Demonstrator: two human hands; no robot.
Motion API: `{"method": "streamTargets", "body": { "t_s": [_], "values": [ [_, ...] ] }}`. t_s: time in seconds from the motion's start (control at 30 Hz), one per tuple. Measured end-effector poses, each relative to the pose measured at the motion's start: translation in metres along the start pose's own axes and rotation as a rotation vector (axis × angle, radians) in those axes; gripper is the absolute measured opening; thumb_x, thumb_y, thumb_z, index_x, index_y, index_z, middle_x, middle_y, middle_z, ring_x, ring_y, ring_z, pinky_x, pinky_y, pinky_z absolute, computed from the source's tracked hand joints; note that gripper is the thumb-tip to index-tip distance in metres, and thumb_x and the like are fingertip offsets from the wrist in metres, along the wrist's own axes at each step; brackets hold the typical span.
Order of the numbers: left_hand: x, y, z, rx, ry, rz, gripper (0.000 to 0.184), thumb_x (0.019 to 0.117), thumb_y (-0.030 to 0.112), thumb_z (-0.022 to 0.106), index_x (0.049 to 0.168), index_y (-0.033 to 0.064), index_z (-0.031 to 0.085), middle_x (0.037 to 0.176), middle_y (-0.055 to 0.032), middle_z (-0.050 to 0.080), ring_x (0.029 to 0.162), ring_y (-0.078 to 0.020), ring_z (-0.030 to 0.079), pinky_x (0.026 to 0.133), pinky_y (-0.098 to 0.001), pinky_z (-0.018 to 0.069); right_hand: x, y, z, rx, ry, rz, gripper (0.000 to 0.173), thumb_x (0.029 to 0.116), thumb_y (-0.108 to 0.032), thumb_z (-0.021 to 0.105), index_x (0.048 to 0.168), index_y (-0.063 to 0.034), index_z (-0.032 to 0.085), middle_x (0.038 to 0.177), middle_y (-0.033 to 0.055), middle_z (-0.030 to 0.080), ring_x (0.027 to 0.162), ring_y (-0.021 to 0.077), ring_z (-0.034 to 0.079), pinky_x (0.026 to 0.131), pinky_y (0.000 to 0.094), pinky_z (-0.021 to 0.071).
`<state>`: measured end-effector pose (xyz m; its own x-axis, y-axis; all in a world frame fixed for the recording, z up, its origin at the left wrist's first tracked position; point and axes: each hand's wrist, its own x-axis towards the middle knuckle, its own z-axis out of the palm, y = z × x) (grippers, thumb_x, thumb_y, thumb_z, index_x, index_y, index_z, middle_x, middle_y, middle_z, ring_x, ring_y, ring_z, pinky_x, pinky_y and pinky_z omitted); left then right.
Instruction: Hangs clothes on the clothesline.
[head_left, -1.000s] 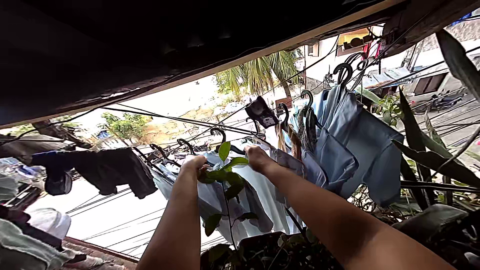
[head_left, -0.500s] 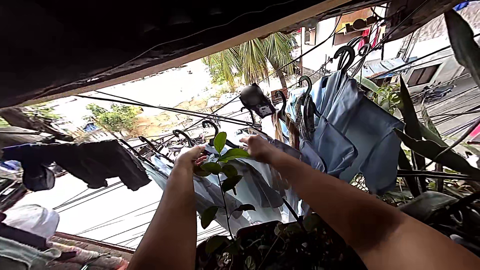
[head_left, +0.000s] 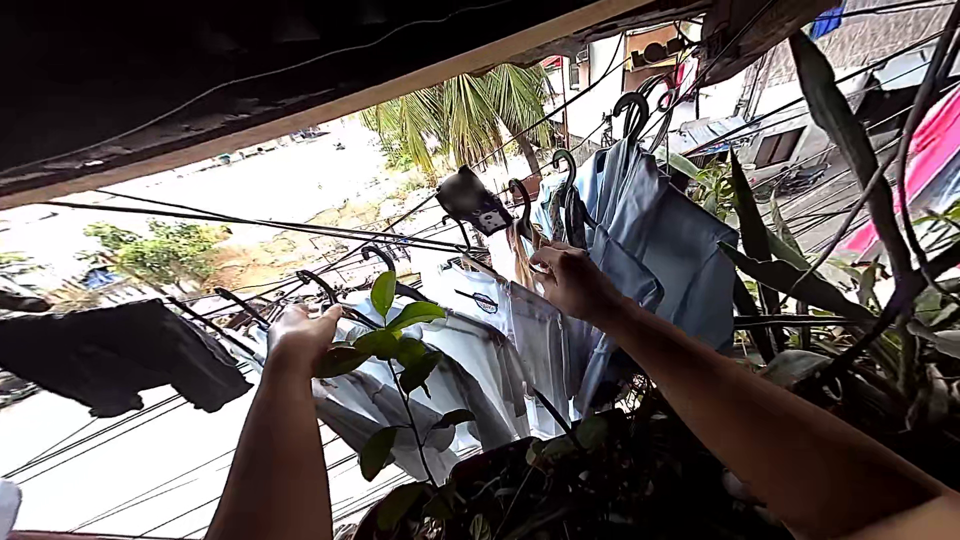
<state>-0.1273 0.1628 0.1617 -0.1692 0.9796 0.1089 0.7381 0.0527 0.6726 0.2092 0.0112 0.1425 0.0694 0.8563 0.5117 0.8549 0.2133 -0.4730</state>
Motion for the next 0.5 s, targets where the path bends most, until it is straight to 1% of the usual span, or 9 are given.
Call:
{"method": "streamTargets", "body": {
  "t_s": [0.1,0.13,0.17,0.2,0.27,0.33,0.4,0.47,0.5],
  "values": [
    [-0.023,0.008,-0.012,-0.063,0.136,0.175,0.061,0.1033,0.029,0.06,0.151,-0.0033,0.039,0.137,-0.0284,0.059,0.129,-0.0493,0.054,0.106,-0.0697,0.0383,0.004,-0.01,0.007,-0.067,-0.147,0.094,0.032,0.1008,-0.012,0.062,0.126,0.007,0.062,0.113,0.026,0.068,0.107,0.0393,0.068,0.094,0.0532,0.0544],
    [-0.031,0.009,-0.016,-0.09,0.171,0.251,0.061,0.1034,0.028,0.059,0.152,-0.0019,0.038,0.137,-0.0278,0.06,0.126,-0.0495,0.056,0.104,-0.0709,0.0399,0.007,-0.016,0.012,-0.076,-0.236,0.133,0.037,0.1035,-0.018,0.06,0.131,0.0062,0.058,0.117,0.0257,0.066,0.112,0.039,0.066,0.097,0.0534,0.0532],
    [-0.041,0.012,-0.02,-0.111,0.203,0.325,0.06,0.1036,0.027,0.059,0.152,-0.0004,0.037,0.137,-0.0278,0.06,0.124,-0.0496,0.058,0.102,-0.0714,0.0412,0.012,-0.021,0.018,-0.058,-0.323,0.179,0.045,0.1051,-0.021,0.057,0.141,0.005,0.053,0.125,0.0258,0.064,0.119,0.0393,0.063,0.102,0.0543,0.0505],
    [-0.051,0.014,-0.024,-0.133,0.233,0.403,0.058,0.1037,0.026,0.058,0.153,0.0018,0.037,0.139,-0.0273,0.059,0.124,-0.0478,0.059,0.101,-0.0697,0.043,0.017,-0.024,0.025,-0.036,-0.387,0.219,0.047,0.1057,-0.02,0.056,0.147,0.0029,0.048,0.13,0.0261,0.063,0.123,0.0403,0.061,0.104,0.0562,0.049],
    [-0.076,0.022,-0.032,-0.181,0.287,0.591,0.051,0.1032,0.02,0.053,0.151,0.006,0.041,0.143,-0.0222,0.057,0.127,-0.0356,0.06,0.103,-0.0563,0.0478,0.025,-0.024,0.039,-0.041,-0.431,0.291,0.04,0.1049,-0.012,0.054,0.143,-0.0004,0.051,0.127,0.0265,0.063,0.119,0.0428,0.063,0.097,0.0603,0.0514],
    [-0.11,0.029,-0.036,-0.316,0.292,0.8,0.044,0.1014,0.015,0.049,0.143,0.0015,0.052,0.142,-0.017,0.058,0.129,-0.0211,0.058,0.107,-0.0395,0.048,0.03,-0.023,0.046,-0.043,-0.411,0.337,0.036,0.1036,-0.008,0.052,0.139,-0.0024,0.055,0.127,0.0257,0.064,0.118,0.0431,0.063,0.095,0.062,0.0516],
    [-0.148,0.032,-0.037,-0.508,0.211,0.963,0.032,0.0985,0.011,0.052,0.128,0.0029,0.061,0.129,-0.0037,0.063,0.12,-0.0106,0.061,0.102,-0.0342,0.0535,0.031,-0.022,0.05,-0.039,-0.374,0.346,0.035,0.1029,-0.008,0.053,0.137,-0.0047,0.057,0.126,0.0244,0.065,0.118,0.0428,0.064,0.094,0.0632,0.0513],
    [-0.186,0.035,-0.041,-0.642,0.019,1.088,0.019,0.0991,0.015,0.057,0.112,0.0173,0.07,0.114,0.0103,0.065,0.112,-0.0054,0.063,0.099,-0.0323,0.0557,0.034,-0.018,0.056,-0.022,-0.349,0.333,0.032,0.1018,-0.008,0.055,0.133,-0.0051,0.06,0.124,0.0238,0.066,0.117,0.0429,0.064,0.093,0.0643,0.0513],
    [-0.202,0.038,-0.043,-0.698,-0.098,1.144,0.015,0.0994,0.018,0.059,0.107,0.0216,0.072,0.108,0.0132,0.066,0.109,-0.0037,0.063,0.098,-0.0292,0.0553,0.035,-0.017,0.058,-0.013,-0.348,0.328,0.033,0.1012,-0.007,0.055,0.133,-0.005,0.06,0.124,0.0237,0.066,0.117,0.0429,0.064,0.093,0.0644,0.0511]
  ]
}}
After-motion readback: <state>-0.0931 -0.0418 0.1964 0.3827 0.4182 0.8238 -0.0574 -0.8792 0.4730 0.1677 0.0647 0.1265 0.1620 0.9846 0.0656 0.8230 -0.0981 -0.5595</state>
